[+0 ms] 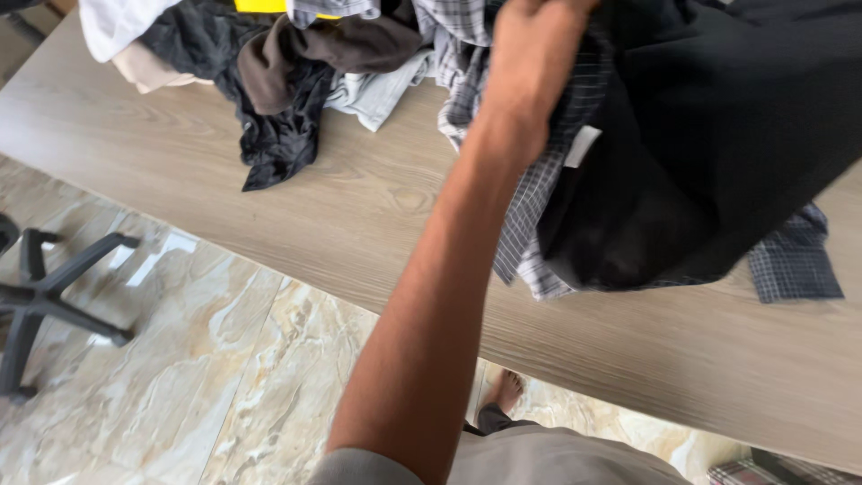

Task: The person picks up a dark checkered shirt from a pile of clothes on a table, lays it flat, and buttons it from the bottom to the top. The person then flips the shirt over and continues buttoning the remaining buttons on the other side.

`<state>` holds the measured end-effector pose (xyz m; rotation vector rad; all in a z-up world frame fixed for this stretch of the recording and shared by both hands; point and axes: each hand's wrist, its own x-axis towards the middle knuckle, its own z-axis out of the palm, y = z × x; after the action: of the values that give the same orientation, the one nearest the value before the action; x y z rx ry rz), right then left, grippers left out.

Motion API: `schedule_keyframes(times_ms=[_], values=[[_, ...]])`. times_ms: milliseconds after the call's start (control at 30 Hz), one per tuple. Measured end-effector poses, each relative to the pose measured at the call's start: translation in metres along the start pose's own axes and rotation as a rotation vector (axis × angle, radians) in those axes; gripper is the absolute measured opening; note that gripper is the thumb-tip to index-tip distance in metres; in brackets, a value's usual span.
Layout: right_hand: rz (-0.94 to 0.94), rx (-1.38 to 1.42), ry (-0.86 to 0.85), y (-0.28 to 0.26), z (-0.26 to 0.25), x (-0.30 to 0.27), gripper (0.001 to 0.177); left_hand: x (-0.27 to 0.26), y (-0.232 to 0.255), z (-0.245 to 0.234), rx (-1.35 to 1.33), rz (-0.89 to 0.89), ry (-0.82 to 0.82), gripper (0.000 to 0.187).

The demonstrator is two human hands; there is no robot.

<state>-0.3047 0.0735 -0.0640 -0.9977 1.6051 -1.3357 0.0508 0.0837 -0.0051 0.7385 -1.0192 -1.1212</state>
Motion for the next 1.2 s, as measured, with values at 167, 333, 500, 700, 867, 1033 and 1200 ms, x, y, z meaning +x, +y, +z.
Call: schedule_keyframes(times_ms=[167, 333, 500, 700, 867, 1033, 1200], values=[[0.402, -0.084, -0.042, -0.003, -0.015, -0.071, 0.052, -0.095, -0.041, 0.066, 0.225, -0.538, -0.496, 0.1], [0.44, 0.121, -0.18, 0.064, 0.002, -0.163, 0.059, -0.156, -0.106, 0.053, 0.266, -0.485, -0.503, 0.049], [0.478, -0.06, -0.076, 0.073, 0.037, -0.21, 0.049, -0.159, -0.127, -0.054, 1.422, -0.217, 0.331, 0.078], [0.352, 0.397, -0.062, 0.066, 0.057, -0.18, 0.032, -0.157, -0.181, -0.068, 1.191, -0.637, -0.266, 0.057], [0.146, 0.518, 0.199, -0.001, -0.016, -0.167, 0.024, -0.095, -0.165, -0.129, 0.978, -0.131, 0.585, 0.048], [0.135, 0.419, 0.205, 0.002, -0.014, -0.186, 0.029, -0.054, -0.08, -0.175, 1.012, -0.227, 1.099, 0.071], [0.32, 0.354, 0.112, 0.054, 0.018, -0.209, 0.036, -0.123, -0.094, -0.084, 1.007, -0.332, 0.356, 0.08]])
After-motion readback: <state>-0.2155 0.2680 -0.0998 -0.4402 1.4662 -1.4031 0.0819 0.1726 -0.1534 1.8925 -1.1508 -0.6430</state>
